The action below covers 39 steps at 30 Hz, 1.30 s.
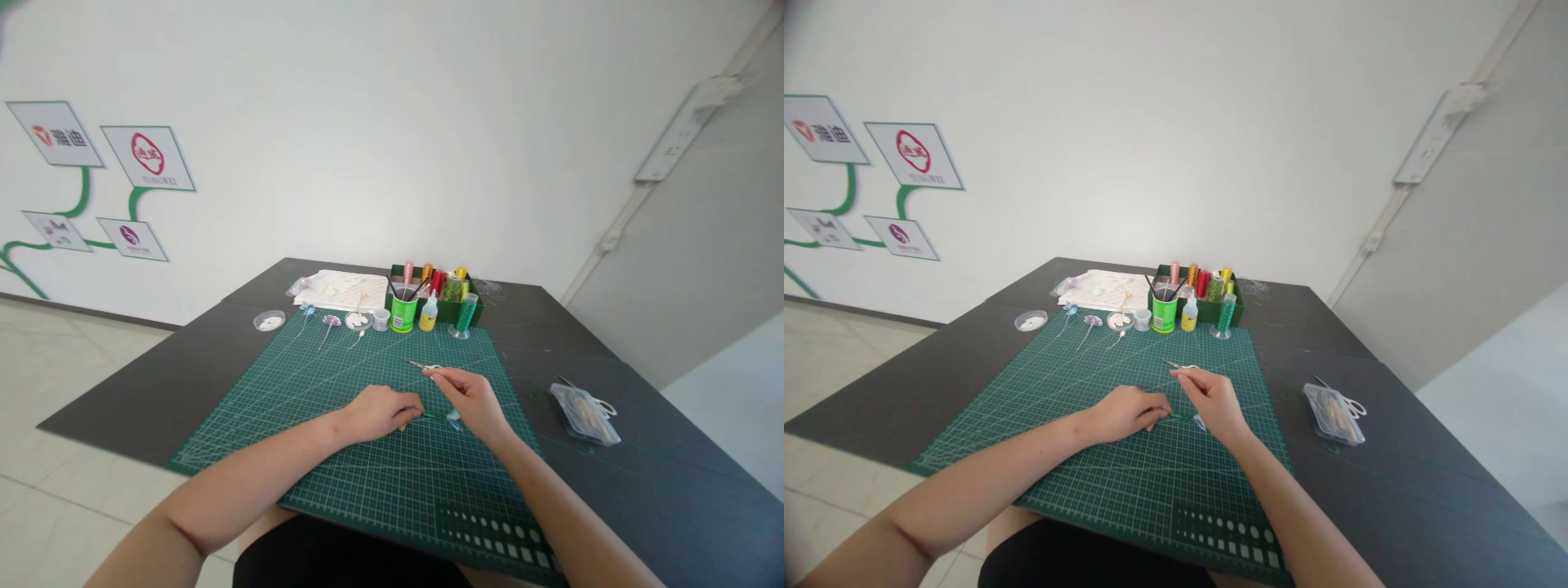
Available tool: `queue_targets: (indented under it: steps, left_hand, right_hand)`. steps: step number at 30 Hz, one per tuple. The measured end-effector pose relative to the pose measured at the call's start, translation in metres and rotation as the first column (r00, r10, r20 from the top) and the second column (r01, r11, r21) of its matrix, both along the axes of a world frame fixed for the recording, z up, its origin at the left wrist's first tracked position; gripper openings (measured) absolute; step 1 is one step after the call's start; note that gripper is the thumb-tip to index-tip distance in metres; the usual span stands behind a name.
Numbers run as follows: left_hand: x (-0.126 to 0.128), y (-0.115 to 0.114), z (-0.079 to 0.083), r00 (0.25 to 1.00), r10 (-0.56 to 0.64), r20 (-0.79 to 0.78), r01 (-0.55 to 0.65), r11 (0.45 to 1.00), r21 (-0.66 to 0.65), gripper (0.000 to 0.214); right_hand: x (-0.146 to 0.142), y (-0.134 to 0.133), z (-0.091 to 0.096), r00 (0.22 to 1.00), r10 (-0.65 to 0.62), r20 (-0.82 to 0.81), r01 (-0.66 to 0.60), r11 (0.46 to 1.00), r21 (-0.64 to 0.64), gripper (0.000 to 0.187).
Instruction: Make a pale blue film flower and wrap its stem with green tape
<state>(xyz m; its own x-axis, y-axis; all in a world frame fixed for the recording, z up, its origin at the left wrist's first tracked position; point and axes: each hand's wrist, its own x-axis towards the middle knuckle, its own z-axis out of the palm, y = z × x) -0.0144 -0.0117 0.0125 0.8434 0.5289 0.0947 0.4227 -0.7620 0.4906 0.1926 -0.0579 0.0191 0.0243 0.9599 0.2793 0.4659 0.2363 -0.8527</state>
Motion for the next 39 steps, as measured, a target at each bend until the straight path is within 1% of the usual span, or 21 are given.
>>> queue_targets:
  steps: [4, 10, 12, 17, 20, 29, 39]
  left_hand:
    - [0.0, -0.001, 0.002, 0.999, -0.037, -0.008, 0.037, 0.999, 0.007, 0.02]
    - [0.0, -0.003, 0.005, 0.997, -0.075, 0.009, 0.075, 0.997, 0.0, 0.02]
    - [0.0, -0.003, 0.006, 0.997, -0.081, 0.018, 0.081, 0.997, 0.001, 0.02]
    - [0.0, -0.005, 0.009, 0.995, -0.086, 0.041, 0.085, 0.996, 0.01, 0.021]
    - [0.0, -0.006, 0.01, 0.995, -0.085, 0.049, 0.084, 0.996, 0.018, 0.021]
    - [-0.001, -0.008, 0.012, 0.997, -0.065, 0.049, 0.062, 0.996, 0.063, 0.018]
    - [-0.003, -0.005, 0.007, 0.994, -0.068, 0.086, 0.059, 0.993, 0.105, 0.016]
  right_hand:
    - [0.004, 0.004, -0.001, 1.0, -0.015, -0.012, 0.015, 1.0, -0.017, 0.035]
    - [0.008, 0.009, -0.002, 0.999, -0.001, -0.054, -0.003, 0.997, -0.079, 0.034]
    - [0.01, 0.01, -0.003, 0.997, 0.002, -0.079, -0.013, 0.991, -0.132, 0.038]
    - [0.015, 0.014, -0.006, 0.989, 0.017, -0.146, -0.057, 0.96, -0.274, 0.058]
    - [0.016, 0.015, -0.009, 0.986, 0.025, -0.167, -0.078, 0.943, -0.323, 0.062]
    - [0.018, 0.017, -0.011, 0.983, 0.034, -0.178, -0.101, 0.918, -0.384, 0.055]
    - [0.017, 0.017, -0.011, 0.984, 0.046, -0.17, -0.113, 0.908, -0.404, 0.049]
